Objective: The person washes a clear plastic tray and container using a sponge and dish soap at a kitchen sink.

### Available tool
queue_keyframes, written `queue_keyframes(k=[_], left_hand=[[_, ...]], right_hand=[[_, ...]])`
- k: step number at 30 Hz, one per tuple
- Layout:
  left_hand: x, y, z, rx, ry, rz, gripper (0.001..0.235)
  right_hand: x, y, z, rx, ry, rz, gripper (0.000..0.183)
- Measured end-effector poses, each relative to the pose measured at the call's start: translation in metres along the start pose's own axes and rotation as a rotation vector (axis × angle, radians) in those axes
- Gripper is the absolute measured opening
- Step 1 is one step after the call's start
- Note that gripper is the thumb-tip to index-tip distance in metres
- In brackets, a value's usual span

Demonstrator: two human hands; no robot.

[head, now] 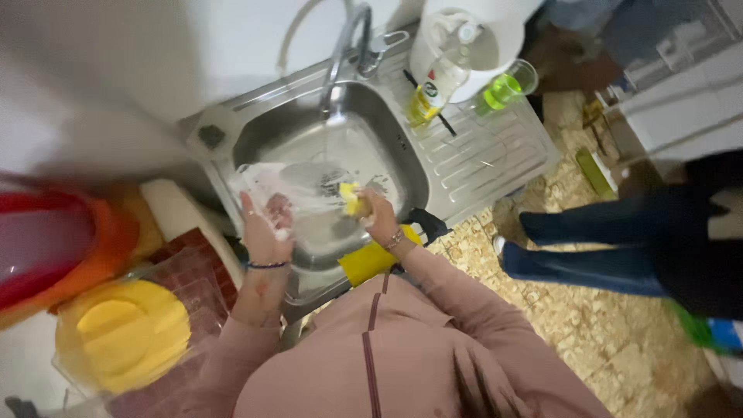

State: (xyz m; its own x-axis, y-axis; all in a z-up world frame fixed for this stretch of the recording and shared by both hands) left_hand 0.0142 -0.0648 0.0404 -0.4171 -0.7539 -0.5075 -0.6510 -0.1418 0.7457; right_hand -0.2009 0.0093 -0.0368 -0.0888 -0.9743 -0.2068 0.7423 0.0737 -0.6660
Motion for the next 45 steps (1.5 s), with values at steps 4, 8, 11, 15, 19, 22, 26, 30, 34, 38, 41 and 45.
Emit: queue_keyframes(k=[4,8,11,15,19,22,26,30,34,38,41,45], left_hand=[[0.006,-0.003,0.011,-0.051,0.068,0.001,0.065],[0.014,-0.014,0.011,-0.165,0.078,0.097,0.055],[0.010,-0.020,0.003,-0.041,0.042,-0.068,0.064],[0.008,-0.019,-0.006,0.085,0.056,-0.042,0.081],[-0.009,0.005,-0.017,0.122,0.068,-0.030,0.072],[-0.004,0.016,-0.021,0.273,-0.046,0.037,0.078],[-0.014,0.052,-0.026,0.399,-0.101,0.208,0.098],[0.045,0.004,-0.015,0.201,-0.161,0.245,0.104],[0.081,0.003,-0.006,0.386,-0.134,0.233,0.081],[0.126,0.008,-0.002,0.485,-0.118,0.241,0.064],[0.135,0.010,0.005,0.384,-0.162,0.231,0.071],[0.143,0.019,0.014,0.404,-0.100,0.224,0.079]], right_hand=[[-0.005,0.003,0.056,-0.004,-0.424,-0.168,0.047],[0.000,-0.005,0.071,-0.088,-0.555,-0.260,0.050],[0.005,-0.014,0.060,-0.161,-0.459,-0.245,0.058],[0.005,-0.030,0.037,-0.087,-0.364,-0.233,0.053],[0.011,-0.049,-0.010,-0.492,0.069,-0.073,0.051],[-0.007,-0.082,-0.050,-0.556,0.232,0.021,0.046],[-0.035,-0.128,-0.097,-0.726,0.359,-0.054,0.044],[-0.051,-0.144,-0.112,-0.880,0.416,-0.051,0.035],[-0.043,-0.150,-0.132,-0.824,0.509,0.137,0.023],[-0.024,-0.158,-0.115,-0.916,0.421,0.095,0.022],[0.019,-0.157,-0.086,-0.297,0.222,0.117,0.020],[0.061,-0.145,0.003,0.265,0.080,0.305,0.040]])
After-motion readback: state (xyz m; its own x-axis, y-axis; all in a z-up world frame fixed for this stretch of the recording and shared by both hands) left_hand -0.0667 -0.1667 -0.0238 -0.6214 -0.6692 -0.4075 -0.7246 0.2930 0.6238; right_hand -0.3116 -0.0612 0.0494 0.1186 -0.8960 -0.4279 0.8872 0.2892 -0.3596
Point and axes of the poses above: each hand's wrist, its own x-axis towards the middle knuckle, its own y-axis out of the palm, z = x × y, the point moved 4 cm from there along x, towards the middle knuckle, and after that the axes turned 15 degrees about z, right-handed, at the moved point
